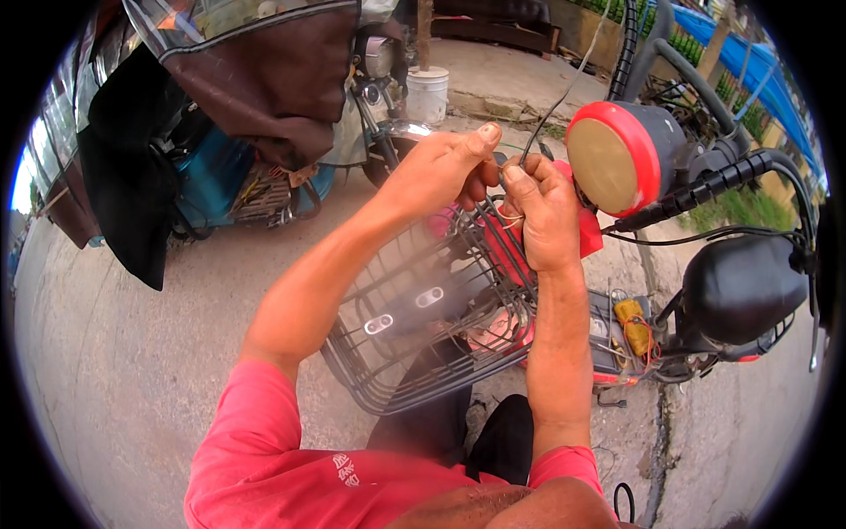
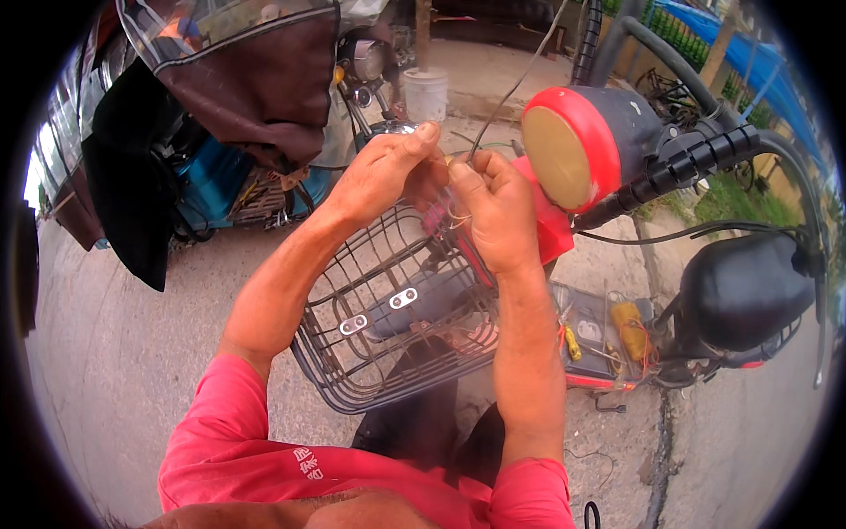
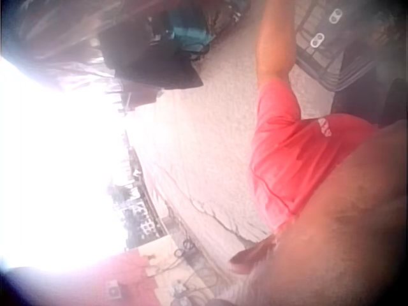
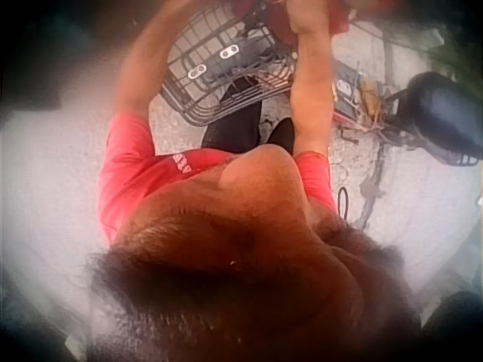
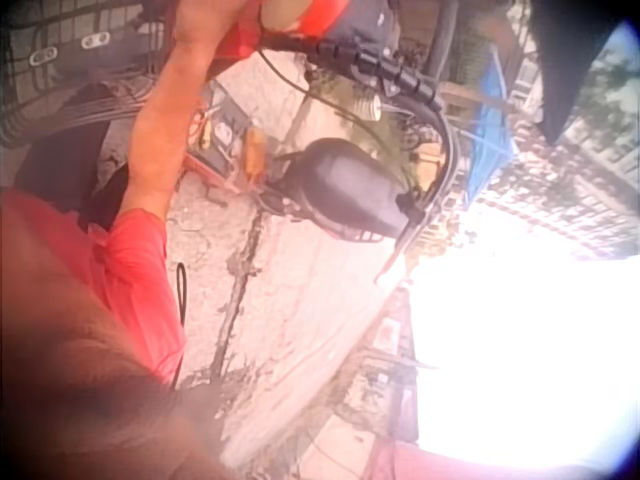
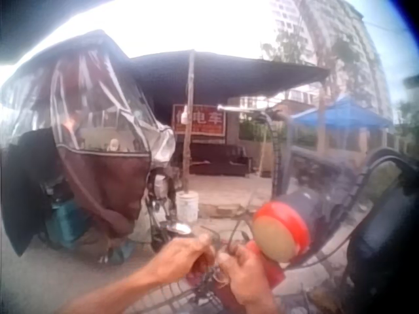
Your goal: The person strips insulation from wires and twists them together by hand while working on the front electrical panel of a moped.
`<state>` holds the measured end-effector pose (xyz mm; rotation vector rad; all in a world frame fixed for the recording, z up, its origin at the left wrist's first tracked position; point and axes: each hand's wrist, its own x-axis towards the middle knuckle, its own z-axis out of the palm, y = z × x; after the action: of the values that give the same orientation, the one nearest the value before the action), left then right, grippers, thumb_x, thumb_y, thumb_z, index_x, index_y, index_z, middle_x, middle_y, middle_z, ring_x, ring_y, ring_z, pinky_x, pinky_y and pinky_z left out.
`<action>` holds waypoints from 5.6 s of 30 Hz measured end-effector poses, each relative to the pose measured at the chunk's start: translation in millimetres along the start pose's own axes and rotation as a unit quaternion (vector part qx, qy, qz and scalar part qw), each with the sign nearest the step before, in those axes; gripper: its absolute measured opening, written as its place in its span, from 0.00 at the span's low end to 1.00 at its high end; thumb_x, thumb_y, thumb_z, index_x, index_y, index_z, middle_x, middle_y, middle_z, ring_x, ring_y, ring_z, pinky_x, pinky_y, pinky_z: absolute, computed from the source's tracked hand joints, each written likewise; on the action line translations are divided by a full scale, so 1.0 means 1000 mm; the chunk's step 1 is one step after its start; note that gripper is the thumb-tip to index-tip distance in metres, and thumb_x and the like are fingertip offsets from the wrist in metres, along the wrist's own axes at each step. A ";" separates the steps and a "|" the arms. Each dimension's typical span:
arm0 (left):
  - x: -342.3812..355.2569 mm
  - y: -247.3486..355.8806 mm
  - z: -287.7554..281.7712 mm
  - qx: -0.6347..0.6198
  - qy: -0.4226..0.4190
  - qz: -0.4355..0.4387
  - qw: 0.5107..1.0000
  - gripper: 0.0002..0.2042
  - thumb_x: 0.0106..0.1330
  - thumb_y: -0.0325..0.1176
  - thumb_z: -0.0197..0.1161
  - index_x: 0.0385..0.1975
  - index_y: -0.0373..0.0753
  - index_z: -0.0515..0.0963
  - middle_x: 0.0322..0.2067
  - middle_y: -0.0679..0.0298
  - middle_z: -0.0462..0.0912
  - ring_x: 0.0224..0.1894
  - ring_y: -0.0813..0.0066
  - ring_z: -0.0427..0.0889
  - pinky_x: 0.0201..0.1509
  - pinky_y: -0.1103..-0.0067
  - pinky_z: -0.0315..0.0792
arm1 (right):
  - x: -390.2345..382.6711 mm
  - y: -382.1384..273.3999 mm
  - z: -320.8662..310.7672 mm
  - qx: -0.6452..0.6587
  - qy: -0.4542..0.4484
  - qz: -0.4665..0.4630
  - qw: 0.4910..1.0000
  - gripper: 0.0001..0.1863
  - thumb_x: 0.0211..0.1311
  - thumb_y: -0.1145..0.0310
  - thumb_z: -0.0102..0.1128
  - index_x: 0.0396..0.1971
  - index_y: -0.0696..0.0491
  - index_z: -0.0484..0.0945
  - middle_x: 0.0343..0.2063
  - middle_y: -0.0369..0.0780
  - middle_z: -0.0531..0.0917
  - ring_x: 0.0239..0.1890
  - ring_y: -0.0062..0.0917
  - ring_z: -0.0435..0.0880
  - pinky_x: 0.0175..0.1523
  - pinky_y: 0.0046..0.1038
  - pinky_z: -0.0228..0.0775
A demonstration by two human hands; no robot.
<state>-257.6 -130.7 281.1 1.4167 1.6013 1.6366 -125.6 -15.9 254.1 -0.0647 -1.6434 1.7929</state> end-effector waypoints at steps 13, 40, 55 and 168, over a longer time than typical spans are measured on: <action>-0.002 -0.001 0.004 -0.046 -0.010 -0.024 0.999 0.14 0.69 0.40 0.59 0.32 0.34 0.79 0.22 0.70 0.76 0.25 0.83 0.72 0.28 0.83 0.66 | -0.002 0.001 0.006 -0.076 0.035 -0.057 0.995 0.08 0.68 0.68 0.56 0.37 0.57 0.75 0.23 0.31 0.76 0.20 0.09 0.67 0.25 0.15 0.60; -0.005 0.004 0.003 -0.015 -0.002 0.016 1.000 0.15 0.70 0.41 0.59 0.34 0.32 0.79 0.26 0.66 0.79 0.28 0.82 0.77 0.34 0.82 0.73 | -0.002 -0.003 0.001 -0.010 0.031 -0.034 0.999 0.06 0.64 0.70 0.55 0.35 0.58 0.75 0.18 0.28 0.68 0.18 0.10 0.61 0.24 0.16 0.52; -0.004 0.005 0.003 -0.128 -0.038 -0.053 0.990 0.15 0.71 0.41 0.56 0.29 0.34 0.77 0.22 0.65 0.78 0.23 0.77 0.75 0.30 0.79 0.71 | -0.003 0.001 0.002 -0.020 0.054 -0.063 0.996 0.04 0.62 0.71 0.59 0.31 0.56 0.77 0.22 0.29 0.76 0.20 0.07 0.65 0.24 0.14 0.54; -0.013 0.010 0.009 0.204 0.050 0.145 0.967 0.10 0.66 0.34 0.59 0.31 0.31 0.78 0.24 0.63 0.76 0.25 0.75 0.71 0.31 0.76 0.67 | -0.001 0.006 0.000 -0.031 0.049 -0.047 0.997 0.04 0.62 0.72 0.59 0.29 0.56 0.76 0.18 0.26 0.72 0.20 0.07 0.65 0.24 0.15 0.56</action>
<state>-241.4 -140.2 283.9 1.8773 1.9490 1.6149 -127.2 -16.8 248.4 -0.1002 -1.6048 1.6429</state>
